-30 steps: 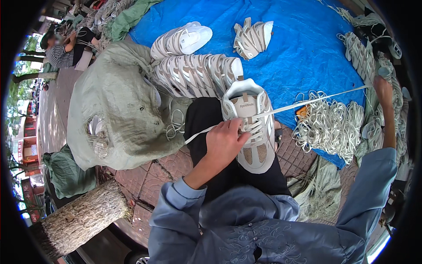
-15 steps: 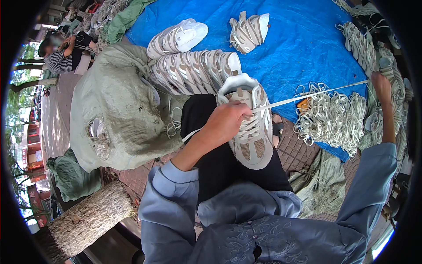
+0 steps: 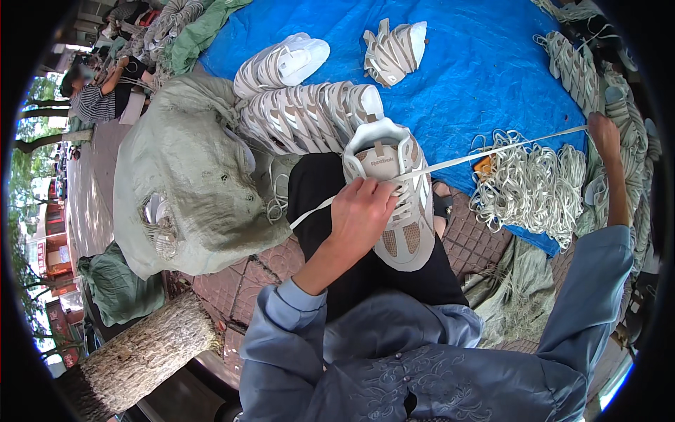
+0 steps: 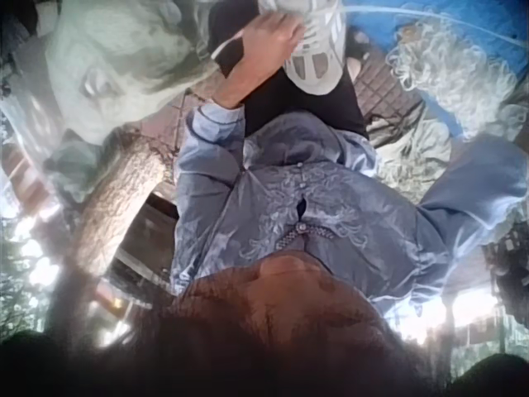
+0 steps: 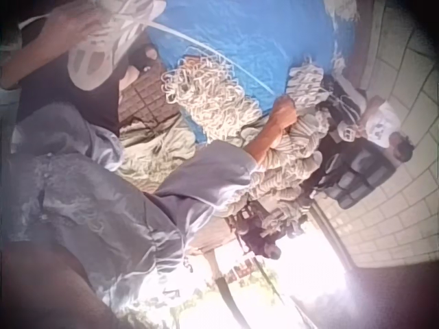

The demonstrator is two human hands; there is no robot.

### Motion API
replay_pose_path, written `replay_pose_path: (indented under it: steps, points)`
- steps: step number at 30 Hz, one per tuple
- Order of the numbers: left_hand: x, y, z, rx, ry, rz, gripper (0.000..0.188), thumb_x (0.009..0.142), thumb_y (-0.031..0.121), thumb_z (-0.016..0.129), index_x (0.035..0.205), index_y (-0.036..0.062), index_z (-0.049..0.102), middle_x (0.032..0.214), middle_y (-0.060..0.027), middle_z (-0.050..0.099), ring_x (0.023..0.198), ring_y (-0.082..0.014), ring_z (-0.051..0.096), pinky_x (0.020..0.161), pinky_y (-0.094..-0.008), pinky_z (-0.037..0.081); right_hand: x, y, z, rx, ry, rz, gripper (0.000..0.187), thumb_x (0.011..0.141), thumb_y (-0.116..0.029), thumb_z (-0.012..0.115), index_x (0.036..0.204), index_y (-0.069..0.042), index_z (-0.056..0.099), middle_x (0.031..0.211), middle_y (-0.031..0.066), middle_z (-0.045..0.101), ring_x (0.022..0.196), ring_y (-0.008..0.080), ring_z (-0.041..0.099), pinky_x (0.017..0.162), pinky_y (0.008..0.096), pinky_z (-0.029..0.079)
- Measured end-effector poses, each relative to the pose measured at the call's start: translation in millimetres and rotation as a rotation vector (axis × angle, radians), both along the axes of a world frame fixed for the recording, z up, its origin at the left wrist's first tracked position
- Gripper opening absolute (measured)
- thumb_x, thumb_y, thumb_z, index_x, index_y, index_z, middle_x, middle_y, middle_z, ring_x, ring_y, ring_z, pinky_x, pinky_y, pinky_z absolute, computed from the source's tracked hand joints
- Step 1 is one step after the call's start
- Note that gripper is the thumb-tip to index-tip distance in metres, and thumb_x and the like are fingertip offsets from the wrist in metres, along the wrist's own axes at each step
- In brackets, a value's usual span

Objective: The person laces a white sneaker by threading a white shoelace through the eyelets, pulling it tight, and tying a knot. They then pick up a second white sneaker and begin lacing it in the same manner.

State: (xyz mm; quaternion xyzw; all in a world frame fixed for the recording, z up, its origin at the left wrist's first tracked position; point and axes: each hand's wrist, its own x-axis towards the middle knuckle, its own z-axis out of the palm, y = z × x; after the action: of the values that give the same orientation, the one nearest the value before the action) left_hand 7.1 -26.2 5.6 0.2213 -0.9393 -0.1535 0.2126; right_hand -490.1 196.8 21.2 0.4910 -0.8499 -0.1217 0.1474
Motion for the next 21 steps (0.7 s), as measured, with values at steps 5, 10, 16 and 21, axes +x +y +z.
replay_pose_path:
  steps: [5,10,16,21]
  points:
    - [-7.1,-1.9,2.3,0.250,0.042,-0.016,0.007,0.068,0.005,0.062,0.071,0.0056,0.055,0.063,-0.0043,0.051,0.052,-0.0146,0.050,0.046,-0.0268,0.041,-0.4,5.9,-1.4,-0.047,-0.034,-0.009,0.013,0.079,-0.014,0.043,0.072,-0.005,0.049,0.072,0.0169,0.054,0.068,0.0386,0.053,0.058,0.0472,0.041]
    - [9.2,-25.6,17.1,1.197,-0.050,0.047,0.004,0.075,0.001,0.056,0.077,0.0022,0.054,0.061,-0.0001,0.050,0.051,-0.0037,0.043,0.044,-0.0191,0.035,-24.7,22.7,-5.4,-0.038,0.019,0.025,0.014,0.080,-0.016,0.042,0.075,-0.004,0.049,0.070,0.0170,0.053,0.068,0.0384,0.052,0.058,0.0477,0.041]
    - [10.4,-37.7,21.9,1.101,-0.119,0.085,0.008,0.076,0.000,0.054,0.084,0.0002,0.054,0.062,-0.0010,0.053,0.049,-0.0038,0.044,0.044,-0.0183,0.035,-47.1,41.2,24.3,-0.221,0.210,0.103,0.021,0.074,-0.027,0.053,0.065,-0.008,0.057,0.064,0.0119,0.059,0.059,0.0307,0.058,0.050,0.0425,0.046]
    - [4.4,-45.2,22.3,1.081,-0.187,0.035,0.012,0.077,0.001,0.052,0.089,0.0009,0.054,0.064,-0.0028,0.056,0.051,-0.0048,0.046,0.045,-0.0200,0.037,-43.9,43.9,57.2,-0.339,0.310,0.188,0.025,0.071,-0.030,0.058,0.058,-0.010,0.060,0.059,0.0088,0.061,0.053,0.0263,0.060,0.045,0.0383,0.048]
